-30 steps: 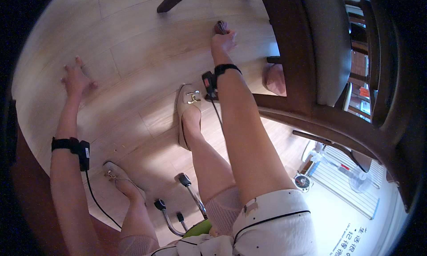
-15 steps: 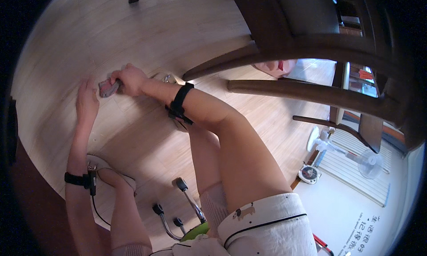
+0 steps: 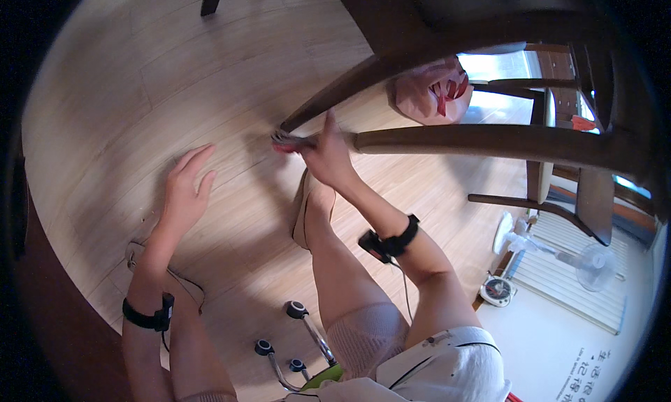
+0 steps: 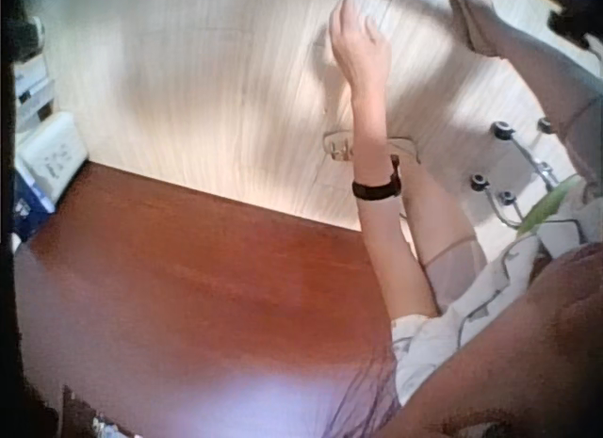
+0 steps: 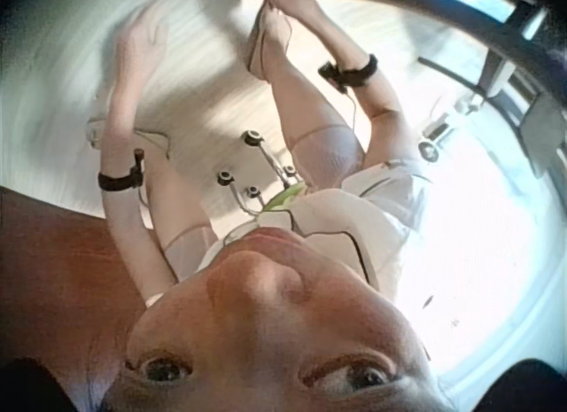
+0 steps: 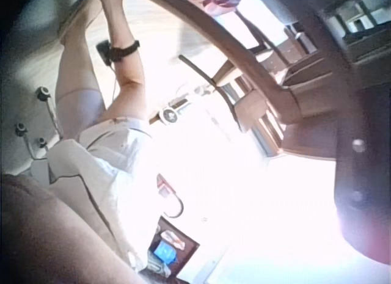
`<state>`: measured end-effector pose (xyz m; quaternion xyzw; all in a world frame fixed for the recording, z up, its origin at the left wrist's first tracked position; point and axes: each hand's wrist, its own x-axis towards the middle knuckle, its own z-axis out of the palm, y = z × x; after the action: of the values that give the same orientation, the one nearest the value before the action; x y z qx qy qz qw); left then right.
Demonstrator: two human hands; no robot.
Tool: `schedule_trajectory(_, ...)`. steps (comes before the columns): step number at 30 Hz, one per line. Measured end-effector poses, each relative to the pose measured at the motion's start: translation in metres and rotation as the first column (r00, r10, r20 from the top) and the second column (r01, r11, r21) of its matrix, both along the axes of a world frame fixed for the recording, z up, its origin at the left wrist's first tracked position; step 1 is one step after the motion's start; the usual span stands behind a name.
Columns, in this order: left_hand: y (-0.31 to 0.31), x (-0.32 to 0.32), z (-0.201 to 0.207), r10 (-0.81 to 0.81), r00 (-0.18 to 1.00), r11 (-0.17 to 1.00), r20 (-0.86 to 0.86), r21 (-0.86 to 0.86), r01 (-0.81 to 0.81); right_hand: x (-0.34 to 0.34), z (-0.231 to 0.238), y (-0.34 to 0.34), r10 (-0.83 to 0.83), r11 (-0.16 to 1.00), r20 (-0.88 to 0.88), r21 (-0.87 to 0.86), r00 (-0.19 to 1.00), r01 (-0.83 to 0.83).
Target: The person wipes the floor and baseboard using a small cloth, moving around a chair and under a table.
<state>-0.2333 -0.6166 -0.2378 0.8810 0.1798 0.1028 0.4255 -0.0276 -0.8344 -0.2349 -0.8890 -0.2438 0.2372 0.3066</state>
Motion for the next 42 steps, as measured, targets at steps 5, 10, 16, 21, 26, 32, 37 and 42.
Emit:
schedule_trajectory(5, -0.026, 0.038, 0.05, -0.099, 0.98, 0.992, 0.172, -0.059, 0.111, -0.004, -0.008, 0.055, -0.04, 0.997, 0.15, -0.054, 0.988, 0.049)
schedule_trajectory(10, -0.044, 0.069, 0.077, -0.126, 0.949, 0.987, 0.288, -0.061, 0.149, -0.008, -0.012, 0.105, 0.048, 0.966, 0.369, 0.218, 0.928, -0.137)
schedule_trajectory(16, -0.03, 0.083, 0.077, -0.118, 0.953, 0.993, 0.279, 0.059, 0.105, 0.03, -0.045, 0.187, -0.035, 0.921, 0.071, 0.389, 0.997, 0.004)
schedule_trajectory(21, -0.001, 0.072, 0.064, -0.021, 0.953, 1.0, 0.303, 0.028, 0.013, 0.042, -0.041, 0.203, -0.012, 0.941, 0.486, 0.301, 0.874, -0.154)
schedule_trajectory(26, 0.023, 0.07, 0.025, 0.103, 0.975, 0.995, 0.196, -0.012, -0.103, 0.05, -0.045, 0.122, 0.098, 0.956, -0.018, 0.278, 0.995, -0.089)
schedule_trajectory(32, 0.052, 0.087, -0.014, 0.155, 0.988, 0.987, -0.007, 0.035, -0.154, 0.125, -0.058, 0.054, -0.176, 0.97, -0.098, 0.15, 0.98, 0.189)
schedule_trajectory(37, 0.083, 0.091, -0.034, 0.307, 0.847, 0.9, -0.434, 0.422, -0.109, 0.185, -0.075, 0.08, -0.441, 0.888, 0.199, 0.234, 0.875, 0.395)
schedule_trajectory(42, 0.105, 0.102, -0.032, 0.436, 0.637, 0.836, -0.636, 0.548, -0.024, 0.255, -0.073, 0.126, -0.426, 0.889, 0.493, 0.071, 0.759, 0.453)
